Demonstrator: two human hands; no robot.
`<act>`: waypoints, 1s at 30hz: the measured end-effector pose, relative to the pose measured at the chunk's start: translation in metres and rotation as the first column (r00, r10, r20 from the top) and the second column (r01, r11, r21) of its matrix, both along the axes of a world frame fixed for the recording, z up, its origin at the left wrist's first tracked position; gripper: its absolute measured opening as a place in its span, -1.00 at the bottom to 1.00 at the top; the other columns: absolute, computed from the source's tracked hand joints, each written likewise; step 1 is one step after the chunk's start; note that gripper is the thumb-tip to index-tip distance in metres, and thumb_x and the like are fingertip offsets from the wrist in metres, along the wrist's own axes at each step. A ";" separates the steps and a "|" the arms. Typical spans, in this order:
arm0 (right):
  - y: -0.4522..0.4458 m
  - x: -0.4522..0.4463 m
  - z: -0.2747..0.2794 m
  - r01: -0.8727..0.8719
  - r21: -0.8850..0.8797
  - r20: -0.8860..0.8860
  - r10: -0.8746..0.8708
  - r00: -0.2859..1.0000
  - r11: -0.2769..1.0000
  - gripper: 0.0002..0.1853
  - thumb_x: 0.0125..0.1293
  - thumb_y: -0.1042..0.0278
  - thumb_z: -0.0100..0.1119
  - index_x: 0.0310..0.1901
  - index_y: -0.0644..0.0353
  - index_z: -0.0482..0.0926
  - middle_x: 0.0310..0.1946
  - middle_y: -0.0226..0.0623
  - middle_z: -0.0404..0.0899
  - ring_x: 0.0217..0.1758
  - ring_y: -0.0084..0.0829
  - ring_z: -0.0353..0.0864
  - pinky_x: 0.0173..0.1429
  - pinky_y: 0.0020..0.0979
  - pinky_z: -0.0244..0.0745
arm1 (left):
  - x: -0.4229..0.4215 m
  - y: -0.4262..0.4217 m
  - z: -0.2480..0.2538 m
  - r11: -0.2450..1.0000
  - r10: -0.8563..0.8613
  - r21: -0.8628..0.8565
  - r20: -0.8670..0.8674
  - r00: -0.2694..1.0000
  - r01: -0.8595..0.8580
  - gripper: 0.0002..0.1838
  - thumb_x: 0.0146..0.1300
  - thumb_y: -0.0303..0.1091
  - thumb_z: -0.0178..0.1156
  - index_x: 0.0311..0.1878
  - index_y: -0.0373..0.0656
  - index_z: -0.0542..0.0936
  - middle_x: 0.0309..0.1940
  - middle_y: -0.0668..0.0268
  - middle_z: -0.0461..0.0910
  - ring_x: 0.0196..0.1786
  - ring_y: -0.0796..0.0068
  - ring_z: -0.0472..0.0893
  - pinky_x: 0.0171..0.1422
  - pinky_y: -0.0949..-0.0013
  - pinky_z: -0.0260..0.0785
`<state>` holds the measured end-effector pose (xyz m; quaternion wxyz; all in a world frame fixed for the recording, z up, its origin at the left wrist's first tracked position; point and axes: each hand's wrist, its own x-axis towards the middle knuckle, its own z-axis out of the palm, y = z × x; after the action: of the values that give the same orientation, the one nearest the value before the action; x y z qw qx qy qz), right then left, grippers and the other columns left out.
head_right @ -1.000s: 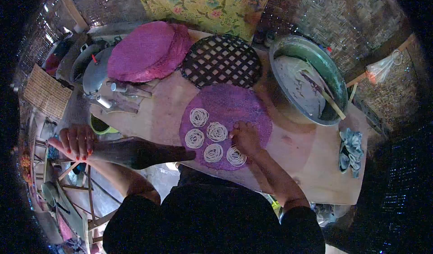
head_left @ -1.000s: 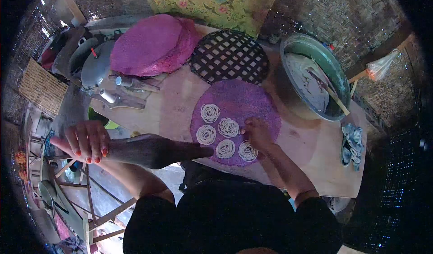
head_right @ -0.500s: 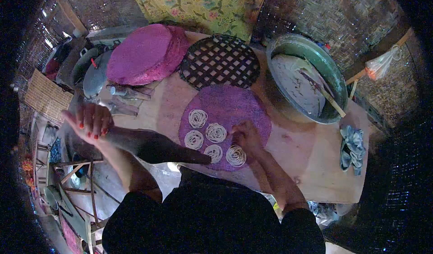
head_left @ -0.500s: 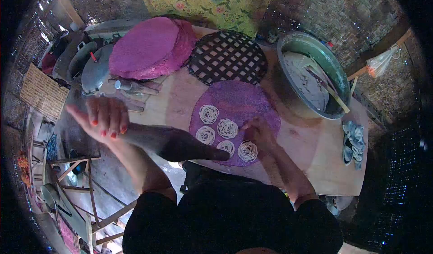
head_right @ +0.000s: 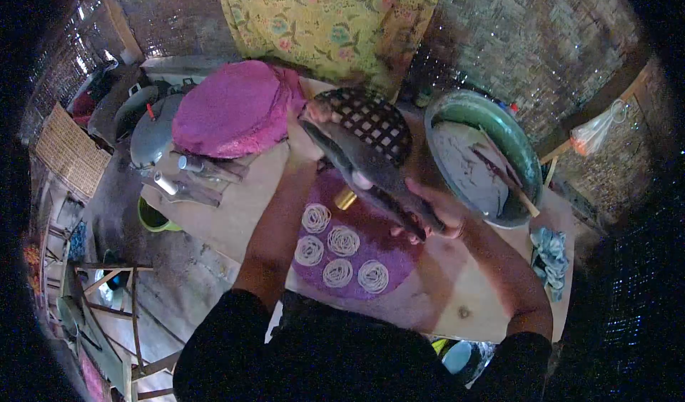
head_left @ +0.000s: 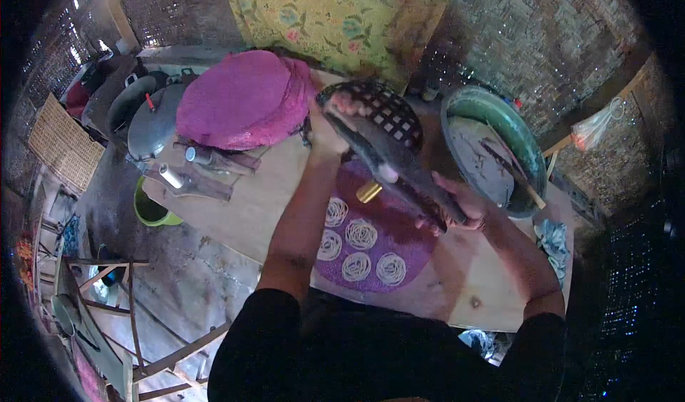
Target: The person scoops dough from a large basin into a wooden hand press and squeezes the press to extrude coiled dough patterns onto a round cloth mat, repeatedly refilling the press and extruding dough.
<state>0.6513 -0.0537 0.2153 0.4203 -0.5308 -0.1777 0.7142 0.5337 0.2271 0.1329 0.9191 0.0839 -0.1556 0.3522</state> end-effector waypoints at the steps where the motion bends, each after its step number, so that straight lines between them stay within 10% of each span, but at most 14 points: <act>1: 0.004 0.005 -0.008 -0.002 0.009 0.013 0.002 1.000 1.000 -0.29 0.32 -0.35 -0.27 0.05 0.24 0.40 -0.35 -0.14 0.57 -0.44 -0.28 0.62 -0.43 -0.29 0.58 | 0.008 0.004 -0.022 1.000 0.001 0.008 0.049 0.999 -0.002 -0.30 0.22 0.42 -0.26 -0.44 -0.11 0.45 -0.53 0.25 0.41 -0.32 0.20 0.42 0.03 0.05 0.25; 6: 0.007 0.017 -0.053 -0.084 -0.299 0.298 0.177 0.938 0.950 -0.18 0.19 -0.54 -0.29 -0.01 0.21 0.39 -0.61 -0.26 0.50 -0.69 -0.42 0.47 -0.62 -0.44 0.40 | 0.020 -0.006 -0.085 0.997 0.023 -0.072 0.118 0.993 -0.015 -0.34 0.24 0.41 -0.31 -0.47 -0.03 0.41 -0.63 0.40 0.34 -0.46 0.39 0.39 -0.15 0.19 0.27; 16: 0.020 -0.006 -0.030 0.014 -0.088 0.549 0.037 0.835 0.996 -0.36 0.25 -0.49 -0.35 0.12 -0.16 0.22 -0.71 -0.38 0.38 -0.77 -0.49 0.35 -0.70 -0.49 0.28 | 0.000 0.011 -0.048 0.994 -0.020 -0.109 0.051 0.998 0.025 -0.38 0.26 0.37 -0.34 -0.53 0.02 0.36 -0.64 0.46 0.32 -0.54 0.45 0.36 -0.19 0.23 0.24; 18: 0.007 0.007 -0.027 -0.144 -0.142 0.348 0.185 0.919 0.979 -0.29 0.23 -0.51 -0.35 -0.04 0.02 0.38 -0.72 -0.36 0.39 -0.77 -0.49 0.36 -0.72 -0.48 0.26 | 0.003 0.001 -0.051 0.995 -0.008 -0.102 0.042 0.999 0.012 -0.38 0.27 0.37 -0.34 -0.52 0.02 0.36 -0.64 0.47 0.32 -0.54 0.45 0.35 -0.19 0.23 0.24; 21: -0.006 0.021 -0.012 -0.063 -0.303 0.495 0.214 0.842 0.951 -0.21 0.22 -0.53 -0.38 -0.43 0.18 0.50 -0.73 -0.32 0.42 -0.75 -0.48 0.40 -0.68 -0.45 0.28 | 0.016 -0.016 -0.046 0.992 0.008 -0.125 0.053 0.999 -0.001 -0.39 0.27 0.36 -0.35 -0.52 0.03 0.35 -0.65 0.49 0.32 -0.54 0.46 0.35 -0.19 0.23 0.24; 25: 0.007 0.015 0.011 -0.012 -0.257 0.745 0.205 0.635 0.966 -0.17 0.21 -0.54 -0.38 -0.50 0.22 0.49 -0.76 -0.33 0.40 -0.77 -0.49 0.38 -0.68 -0.44 0.28 | 0.032 -0.007 -0.035 0.996 0.044 -0.087 0.110 0.993 -0.035 -0.42 0.27 0.32 -0.29 -0.53 0.04 0.39 -0.66 0.51 0.32 -0.53 0.50 0.36 -0.21 0.27 0.26; 30: 0.018 0.003 -0.011 -0.032 -0.147 0.706 0.128 0.696 0.989 -0.19 0.23 -0.51 -0.37 -0.42 0.23 0.49 -0.75 -0.33 0.40 -0.78 -0.49 0.36 -0.71 -0.44 0.26 | 0.011 0.012 -0.016 0.999 -0.040 -0.007 0.117 0.992 0.041 -0.35 0.25 0.40 -0.41 -0.54 0.05 0.37 -0.68 0.51 0.32 -0.55 0.46 0.38 -0.24 0.26 0.25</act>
<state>0.6541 -0.0358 0.2046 0.2536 -0.7825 -0.3051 0.4798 0.5445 0.2389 0.1171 0.9158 0.0559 -0.2090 0.3384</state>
